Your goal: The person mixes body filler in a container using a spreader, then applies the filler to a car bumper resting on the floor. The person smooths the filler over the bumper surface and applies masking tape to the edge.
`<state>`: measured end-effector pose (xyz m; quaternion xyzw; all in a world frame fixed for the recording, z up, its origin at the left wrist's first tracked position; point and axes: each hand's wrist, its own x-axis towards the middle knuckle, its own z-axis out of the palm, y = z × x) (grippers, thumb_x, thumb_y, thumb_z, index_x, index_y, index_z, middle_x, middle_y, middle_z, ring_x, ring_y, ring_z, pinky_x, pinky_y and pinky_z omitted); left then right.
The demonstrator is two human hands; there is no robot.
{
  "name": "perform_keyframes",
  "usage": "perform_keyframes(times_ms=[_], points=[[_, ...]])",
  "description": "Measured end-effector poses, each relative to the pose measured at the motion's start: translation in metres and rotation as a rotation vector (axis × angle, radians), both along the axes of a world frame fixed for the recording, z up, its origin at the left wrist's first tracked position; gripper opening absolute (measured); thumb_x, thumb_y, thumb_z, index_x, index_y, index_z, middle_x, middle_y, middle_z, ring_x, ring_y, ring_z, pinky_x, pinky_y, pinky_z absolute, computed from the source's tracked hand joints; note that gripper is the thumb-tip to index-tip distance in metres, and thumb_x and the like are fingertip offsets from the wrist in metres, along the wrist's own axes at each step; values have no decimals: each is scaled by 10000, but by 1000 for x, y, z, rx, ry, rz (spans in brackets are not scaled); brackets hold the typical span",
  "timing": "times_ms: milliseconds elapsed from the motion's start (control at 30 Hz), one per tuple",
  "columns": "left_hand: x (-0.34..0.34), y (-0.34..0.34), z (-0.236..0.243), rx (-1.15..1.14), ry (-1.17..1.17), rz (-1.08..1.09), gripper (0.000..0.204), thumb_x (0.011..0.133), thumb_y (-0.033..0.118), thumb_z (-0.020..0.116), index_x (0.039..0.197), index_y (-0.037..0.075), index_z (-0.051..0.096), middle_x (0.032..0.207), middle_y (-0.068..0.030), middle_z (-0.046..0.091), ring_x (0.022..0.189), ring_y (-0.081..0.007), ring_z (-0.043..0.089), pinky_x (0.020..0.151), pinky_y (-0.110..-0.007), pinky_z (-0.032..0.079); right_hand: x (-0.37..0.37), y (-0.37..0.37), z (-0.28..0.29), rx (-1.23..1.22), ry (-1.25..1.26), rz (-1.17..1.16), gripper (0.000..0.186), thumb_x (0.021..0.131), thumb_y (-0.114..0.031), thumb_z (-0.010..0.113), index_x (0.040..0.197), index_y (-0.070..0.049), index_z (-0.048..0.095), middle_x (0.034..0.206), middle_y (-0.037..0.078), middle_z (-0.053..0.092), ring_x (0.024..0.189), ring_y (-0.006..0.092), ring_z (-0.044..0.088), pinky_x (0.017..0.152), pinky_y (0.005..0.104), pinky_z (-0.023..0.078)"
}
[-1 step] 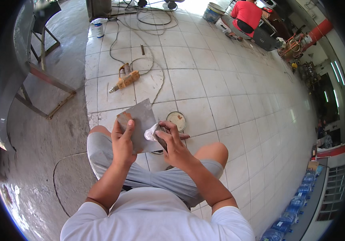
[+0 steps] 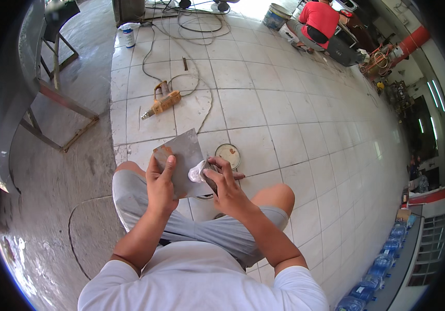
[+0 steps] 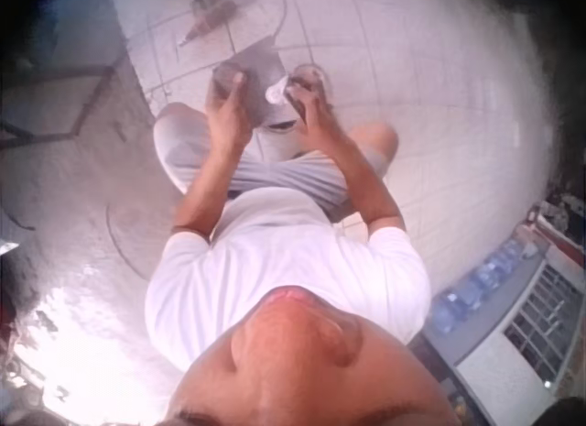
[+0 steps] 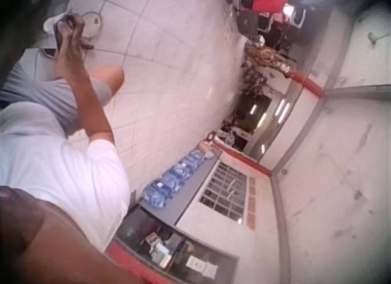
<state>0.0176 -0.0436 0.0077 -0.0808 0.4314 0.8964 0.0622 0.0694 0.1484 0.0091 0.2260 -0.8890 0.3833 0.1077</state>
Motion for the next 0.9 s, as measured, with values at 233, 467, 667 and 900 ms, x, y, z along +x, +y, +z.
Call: perform_keyframes(times_ms=[233,467,667,900], points=[[-5,9,12,-6,62,80,385,1067,213,680,1367,-4,572,1224,-77,674,1090,-147,610,981,-295,481,-3,29,-32,148,-324,-148,679,833,183,588,1439,-82,432,1454,195,462,1400,357,516,1091,444,492],[-15,15,-5,-245,221,186,325,1087,212,651,1313,-17,601,1181,-60,690,1073,-113,606,966,-276,481,6,-2,23,-668,-146,-94,645,877,129,558,1461,-47,352,1490,209,471,1365,260,502,1150,427,369],[-11,23,-9,-208,208,133,275,1081,165,655,1291,-9,617,1154,-50,694,1047,-106,613,946,-265,487,2,7,1,-195,-229,-118,743,823,181,507,1494,-34,273,1500,259,413,1401,360,495,1158,420,369],[-19,17,-2,-217,243,115,297,1087,198,646,1306,0,608,1156,-38,684,1038,-103,602,943,-270,482,16,11,-72,169,-456,-163,720,795,162,535,1465,9,321,1337,259,556,1193,417,643,1064,424,488]])
